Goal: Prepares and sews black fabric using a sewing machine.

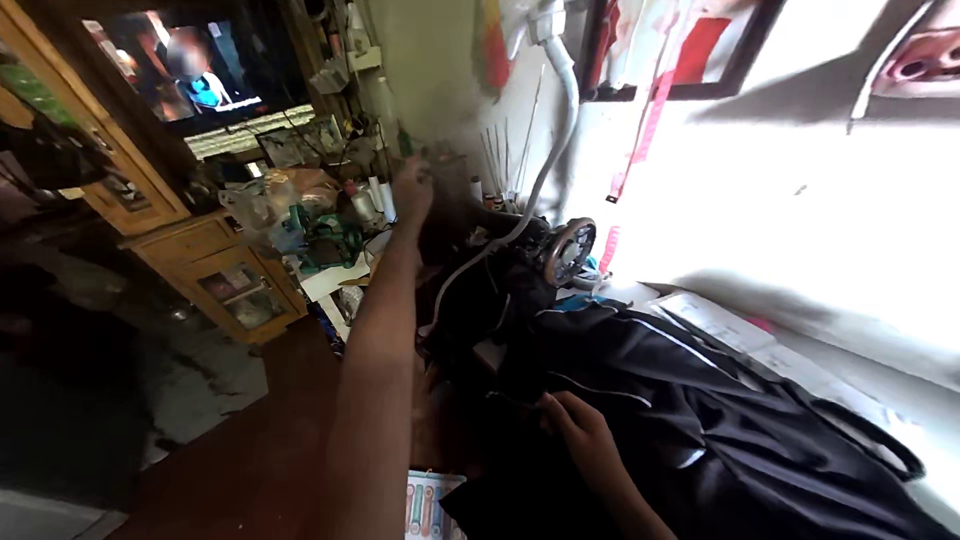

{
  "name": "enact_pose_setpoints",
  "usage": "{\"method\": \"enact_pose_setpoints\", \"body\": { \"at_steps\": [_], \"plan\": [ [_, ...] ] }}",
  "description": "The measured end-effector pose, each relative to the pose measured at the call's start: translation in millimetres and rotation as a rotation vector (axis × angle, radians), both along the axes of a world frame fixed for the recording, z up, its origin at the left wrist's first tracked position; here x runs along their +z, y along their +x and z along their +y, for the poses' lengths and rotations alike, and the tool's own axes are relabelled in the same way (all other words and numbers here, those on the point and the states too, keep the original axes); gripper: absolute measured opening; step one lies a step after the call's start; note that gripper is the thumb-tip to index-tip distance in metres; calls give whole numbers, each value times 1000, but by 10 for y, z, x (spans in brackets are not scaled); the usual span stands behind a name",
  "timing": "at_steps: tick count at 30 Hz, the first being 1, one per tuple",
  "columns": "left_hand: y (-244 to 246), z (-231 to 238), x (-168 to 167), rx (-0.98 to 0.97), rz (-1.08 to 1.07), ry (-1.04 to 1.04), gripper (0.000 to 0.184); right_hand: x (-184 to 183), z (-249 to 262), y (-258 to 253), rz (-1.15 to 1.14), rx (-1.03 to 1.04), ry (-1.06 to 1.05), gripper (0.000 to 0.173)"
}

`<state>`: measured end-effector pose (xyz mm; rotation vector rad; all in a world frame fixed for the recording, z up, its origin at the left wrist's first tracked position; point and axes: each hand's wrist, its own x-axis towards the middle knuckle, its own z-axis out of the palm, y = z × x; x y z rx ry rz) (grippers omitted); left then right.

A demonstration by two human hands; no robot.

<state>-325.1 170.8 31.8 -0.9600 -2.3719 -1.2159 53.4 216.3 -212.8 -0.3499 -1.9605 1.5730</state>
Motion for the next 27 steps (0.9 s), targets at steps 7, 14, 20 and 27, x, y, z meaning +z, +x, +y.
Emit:
{"method": "enact_pose_setpoints", "body": {
  "at_steps": [7,14,20,27],
  "plan": [
    [-75,-218,466,-92,-1,165,31,12,-14,-3,-8,11,-18,26],
    [92,-439,676,146,229,-451,32,-2,0,-8,-7,26,-11,25],
    [94,-805,748,5,59,-271,29,-1,9,-15,-15,27,20,26],
    [866,-1382,562,-195,-23,-28,26,18,-24,1,-77,40,163,30]
  ]
}}
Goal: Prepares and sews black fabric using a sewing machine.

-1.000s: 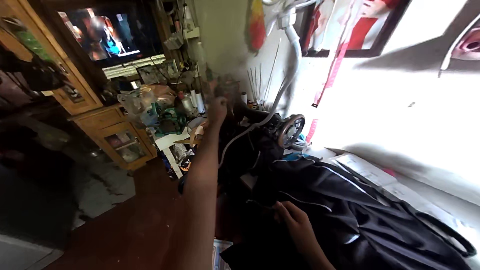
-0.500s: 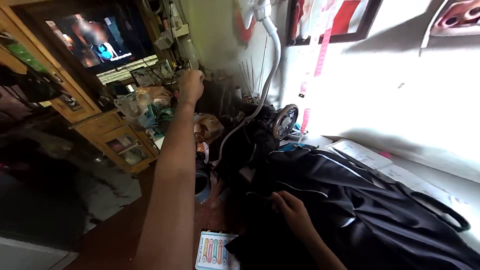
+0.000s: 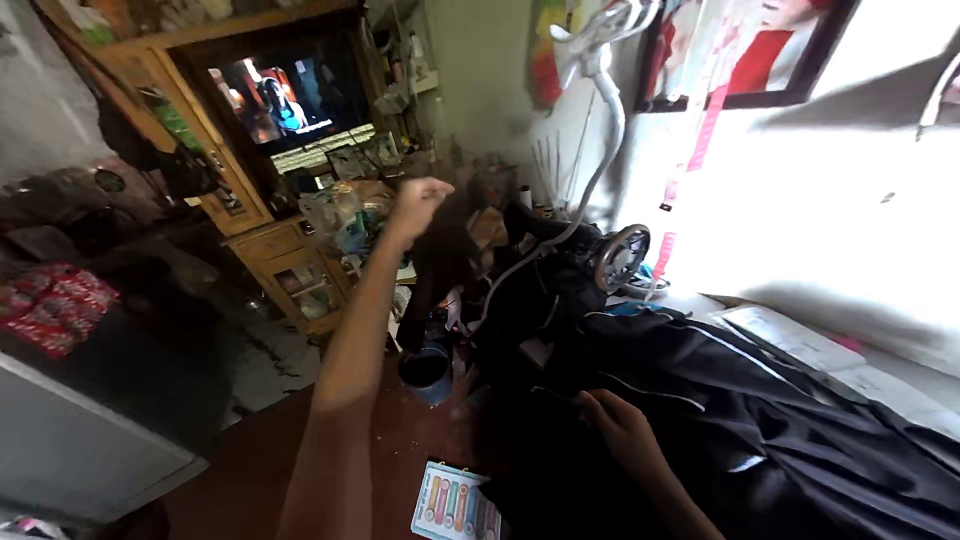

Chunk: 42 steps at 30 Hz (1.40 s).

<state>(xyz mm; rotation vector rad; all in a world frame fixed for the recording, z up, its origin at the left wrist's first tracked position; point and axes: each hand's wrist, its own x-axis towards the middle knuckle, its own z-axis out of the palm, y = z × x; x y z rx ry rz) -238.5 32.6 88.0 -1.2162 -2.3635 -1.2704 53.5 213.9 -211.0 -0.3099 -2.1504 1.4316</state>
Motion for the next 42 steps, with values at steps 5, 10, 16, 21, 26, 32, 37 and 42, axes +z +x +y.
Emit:
{"method": "enact_pose_setpoints", "body": {
  "at_steps": [5,10,16,21,26,32,37,42],
  "plan": [
    [1175,-387,-529,-100,19,56,24,550,-384,78,16,198,-171,46],
    [1935,-638,-1023,-239,-177,61,27,1229,-935,248,17,341,-625,42],
    [2224,-999,-1351,-303,-186,14,27,1373,-1008,593,148,245,-384,12],
    [2328,-975,-1411,-775,-118,-113,62,1651,-877,890,-39,691,195,20],
    [2578,-810,-1128,-1072,-302,-201,43,2017,-624,1172,57,776,582,32],
    [2647,-622,-917,-1118,-166,-140,17,2360,-482,1488,15,598,837,33],
    [2611,-638,-954,-1085,-156,-260,18,2699,-329,1912,2,415,658,21],
    [2719,-650,-954,-1077,-197,-110,28,2725,-309,2006,64,282,580,26]
  ]
}}
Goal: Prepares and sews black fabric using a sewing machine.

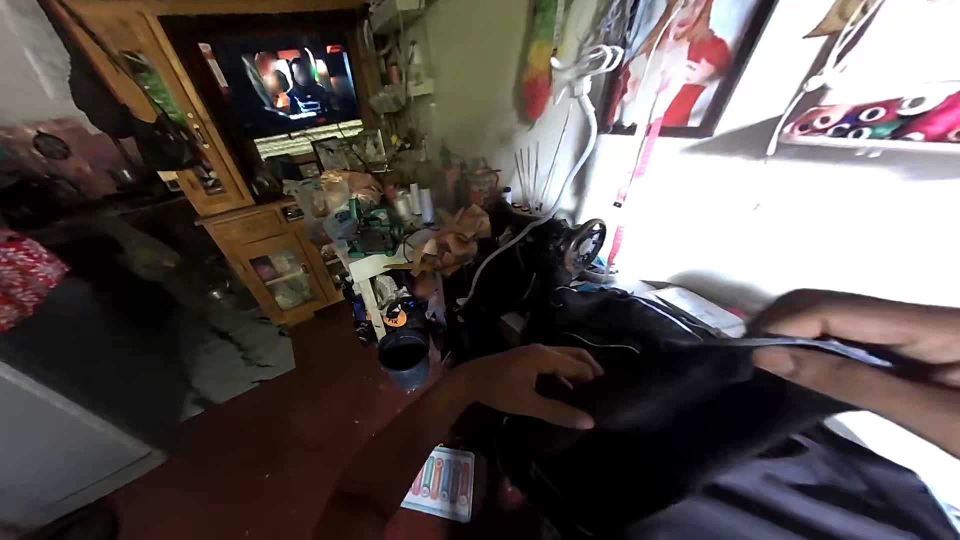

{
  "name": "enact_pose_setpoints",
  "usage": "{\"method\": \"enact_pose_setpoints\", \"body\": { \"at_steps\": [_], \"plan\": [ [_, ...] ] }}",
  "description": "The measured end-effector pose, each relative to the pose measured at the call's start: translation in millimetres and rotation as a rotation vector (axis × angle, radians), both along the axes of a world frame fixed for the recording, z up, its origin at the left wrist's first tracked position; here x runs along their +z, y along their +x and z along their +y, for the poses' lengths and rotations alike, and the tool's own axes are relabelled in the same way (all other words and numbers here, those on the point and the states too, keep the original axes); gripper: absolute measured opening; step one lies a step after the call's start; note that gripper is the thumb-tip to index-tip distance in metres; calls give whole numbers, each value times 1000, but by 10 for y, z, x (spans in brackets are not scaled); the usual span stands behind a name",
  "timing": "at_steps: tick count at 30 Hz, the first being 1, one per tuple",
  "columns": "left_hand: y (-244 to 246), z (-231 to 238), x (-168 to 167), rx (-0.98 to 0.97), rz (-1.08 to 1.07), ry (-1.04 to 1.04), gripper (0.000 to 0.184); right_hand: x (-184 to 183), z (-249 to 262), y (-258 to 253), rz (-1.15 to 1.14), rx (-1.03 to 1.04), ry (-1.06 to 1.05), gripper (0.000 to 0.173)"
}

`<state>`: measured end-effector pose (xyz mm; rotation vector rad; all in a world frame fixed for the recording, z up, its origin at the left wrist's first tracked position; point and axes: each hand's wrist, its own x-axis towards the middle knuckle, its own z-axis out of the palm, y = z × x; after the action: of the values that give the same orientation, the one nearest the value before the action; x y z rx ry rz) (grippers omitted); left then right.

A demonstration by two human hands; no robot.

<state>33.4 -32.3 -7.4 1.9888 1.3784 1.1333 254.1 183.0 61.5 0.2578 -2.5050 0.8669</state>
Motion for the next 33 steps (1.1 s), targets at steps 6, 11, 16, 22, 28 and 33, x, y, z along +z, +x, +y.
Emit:
{"method": "enact_pose_setpoints", "body": {
  "at_steps": [6,11,16,22,28,33],
  "plan": [
    [260,84,206,74,-441,-82,53,-51,-136,-279,125,-110,116,24],
    [13,142,225,205,-205,38,20,100,-68,-205,142,-337,271,19],
    [-421,255,404,461,169,-27,19,253,176,-139,134,-522,237,21],
    [-554,341,517,652,3,50,22,157,404,-47,144,-632,207,25],
    [-514,458,502,760,78,257,23,65,336,113,138,-715,181,27],
    [-735,238,608,906,422,363,39,-437,-335,269,273,-621,88,17]
  ]
}}
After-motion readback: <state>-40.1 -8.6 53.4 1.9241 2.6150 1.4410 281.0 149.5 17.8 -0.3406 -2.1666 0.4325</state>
